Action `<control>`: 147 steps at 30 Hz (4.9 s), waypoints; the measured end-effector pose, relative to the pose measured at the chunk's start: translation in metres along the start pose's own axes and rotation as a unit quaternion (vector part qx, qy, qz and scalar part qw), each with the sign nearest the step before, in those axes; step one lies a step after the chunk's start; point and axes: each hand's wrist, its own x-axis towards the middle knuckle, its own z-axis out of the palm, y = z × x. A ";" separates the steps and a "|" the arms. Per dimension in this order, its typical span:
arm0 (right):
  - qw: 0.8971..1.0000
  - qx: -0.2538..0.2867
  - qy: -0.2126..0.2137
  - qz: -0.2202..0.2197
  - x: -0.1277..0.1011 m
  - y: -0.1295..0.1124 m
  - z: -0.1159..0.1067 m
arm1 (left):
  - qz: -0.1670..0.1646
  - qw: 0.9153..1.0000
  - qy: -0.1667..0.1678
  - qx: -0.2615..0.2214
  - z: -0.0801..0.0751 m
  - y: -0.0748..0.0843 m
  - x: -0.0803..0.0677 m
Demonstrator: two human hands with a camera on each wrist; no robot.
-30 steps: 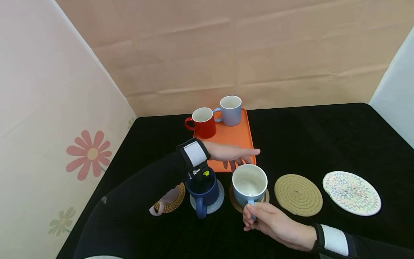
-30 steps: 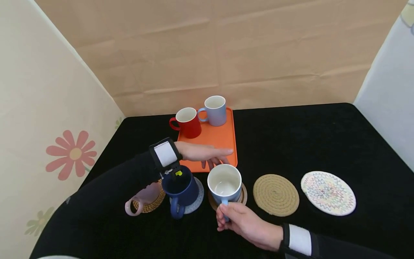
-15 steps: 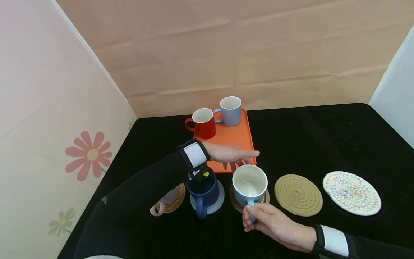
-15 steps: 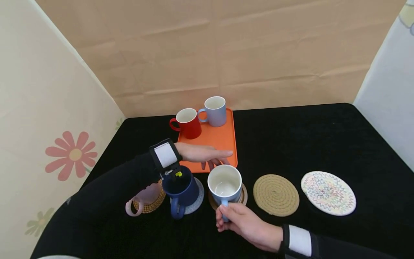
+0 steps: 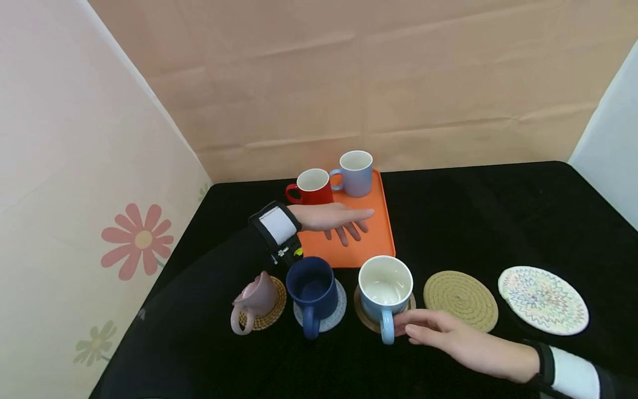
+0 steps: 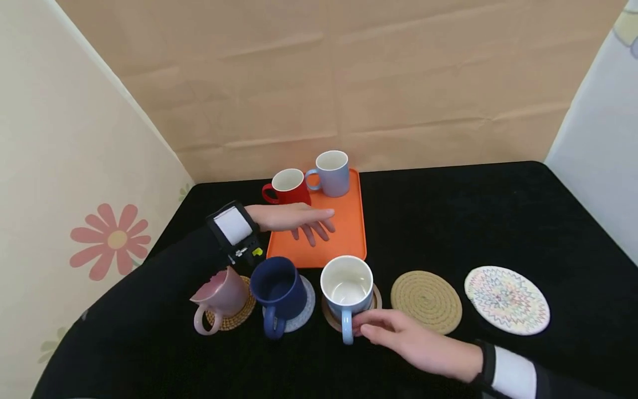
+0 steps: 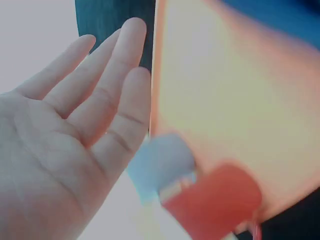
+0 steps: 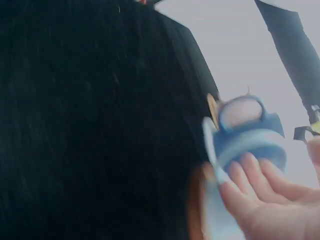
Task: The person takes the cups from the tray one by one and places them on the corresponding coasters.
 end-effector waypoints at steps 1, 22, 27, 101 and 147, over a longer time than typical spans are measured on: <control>0.999 -0.032 -0.003 -0.006 -0.002 -0.006 -0.004 | -0.004 1.000 0.015 -0.003 -0.006 -0.003 -0.002; 0.900 -0.381 0.209 0.020 0.041 -0.095 -0.102 | -0.160 0.916 0.313 0.195 -0.066 -0.072 0.004; 0.900 -0.380 0.213 0.015 0.053 -0.083 -0.103 | -0.174 0.920 0.317 0.148 -0.063 -0.079 0.011; 0.989 -0.023 0.144 0.034 0.134 -0.071 -0.087 | -0.067 0.973 0.164 -0.147 -0.037 -0.040 0.031; 0.977 -0.097 0.155 -0.109 0.016 -0.070 -0.073 | 0.036 0.994 0.084 -0.065 -0.002 0.045 0.045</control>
